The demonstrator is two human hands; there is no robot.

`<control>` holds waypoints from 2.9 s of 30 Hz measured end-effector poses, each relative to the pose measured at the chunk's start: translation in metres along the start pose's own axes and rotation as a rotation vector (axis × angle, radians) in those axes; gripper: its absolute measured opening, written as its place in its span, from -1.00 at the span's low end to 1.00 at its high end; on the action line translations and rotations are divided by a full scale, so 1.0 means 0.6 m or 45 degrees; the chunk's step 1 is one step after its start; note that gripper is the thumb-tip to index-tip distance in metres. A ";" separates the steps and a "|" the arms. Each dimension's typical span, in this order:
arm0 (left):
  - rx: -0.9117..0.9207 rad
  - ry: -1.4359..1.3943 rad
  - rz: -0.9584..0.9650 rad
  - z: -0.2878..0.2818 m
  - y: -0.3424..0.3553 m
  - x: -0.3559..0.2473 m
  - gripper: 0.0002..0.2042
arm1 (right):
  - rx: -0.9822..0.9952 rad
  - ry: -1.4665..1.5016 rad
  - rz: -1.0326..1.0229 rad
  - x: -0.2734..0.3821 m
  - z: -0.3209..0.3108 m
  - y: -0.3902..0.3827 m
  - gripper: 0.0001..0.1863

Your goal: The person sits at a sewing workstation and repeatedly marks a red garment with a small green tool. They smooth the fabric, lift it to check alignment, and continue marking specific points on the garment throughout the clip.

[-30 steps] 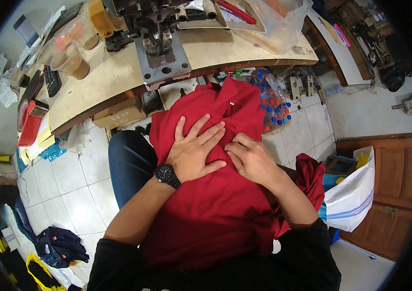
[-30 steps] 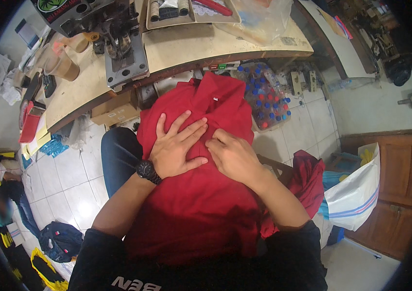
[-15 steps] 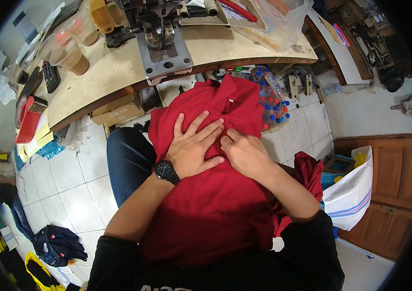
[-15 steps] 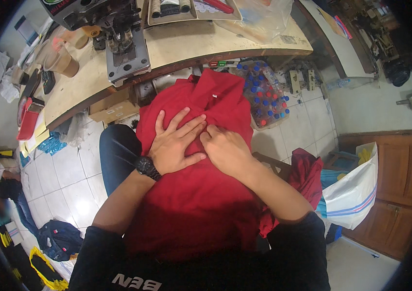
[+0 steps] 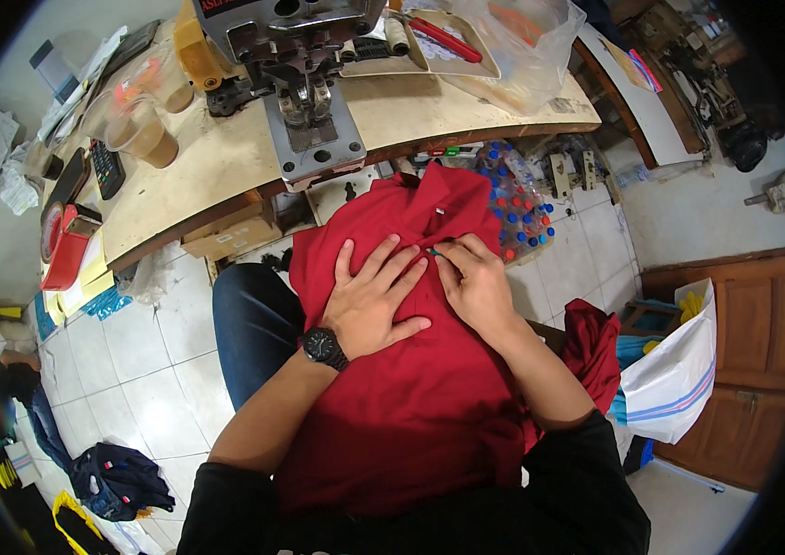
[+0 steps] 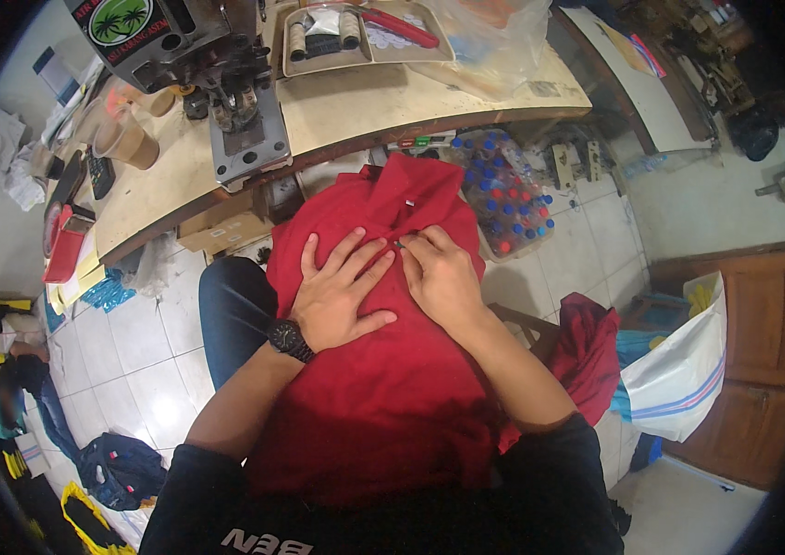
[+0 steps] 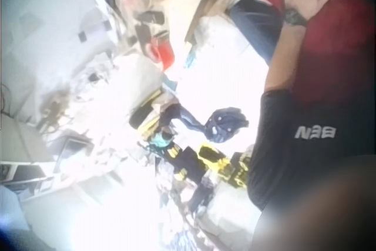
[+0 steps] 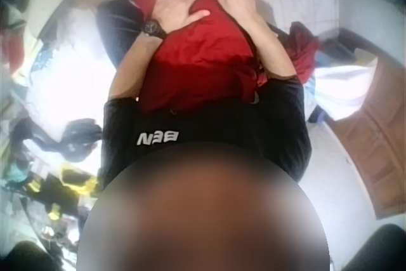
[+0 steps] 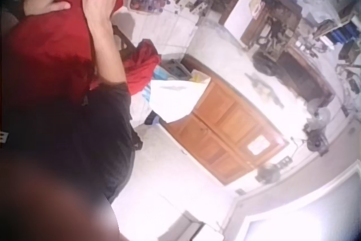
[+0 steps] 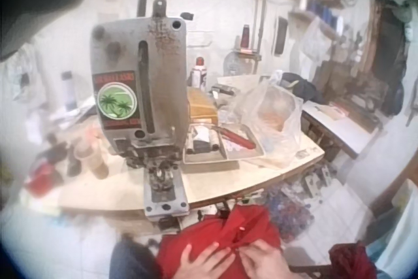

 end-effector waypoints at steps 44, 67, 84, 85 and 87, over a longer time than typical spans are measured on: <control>0.323 -0.105 0.288 -0.038 0.031 -0.223 -0.58 | -1.213 1.177 0.631 -0.133 -0.168 -0.276 -0.88; 0.105 0.358 0.187 -0.059 0.062 -0.078 -0.40 | -0.952 -0.743 1.391 -0.157 -0.373 -0.677 -0.61; 0.006 -1.224 0.442 -0.201 0.117 -0.366 0.22 | -1.039 1.084 -0.509 0.363 -0.546 -0.155 -0.80; -0.084 -1.159 0.394 -0.223 0.126 -0.353 -0.06 | -1.027 1.097 -0.513 0.383 -0.533 -0.130 -0.81; -0.085 -1.305 0.212 -0.226 0.134 -0.306 -0.32 | -1.076 0.893 -0.472 0.406 -0.551 -0.108 -0.83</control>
Point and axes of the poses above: each hand's wrist, its own y-axis towards the middle knuckle, its own z-axis out of the palm, x = y × z, the point moved 4 cm from there along y, towards the middle knuckle, and after that the axes turned 15 degrees about y, right-handed, at the moved point
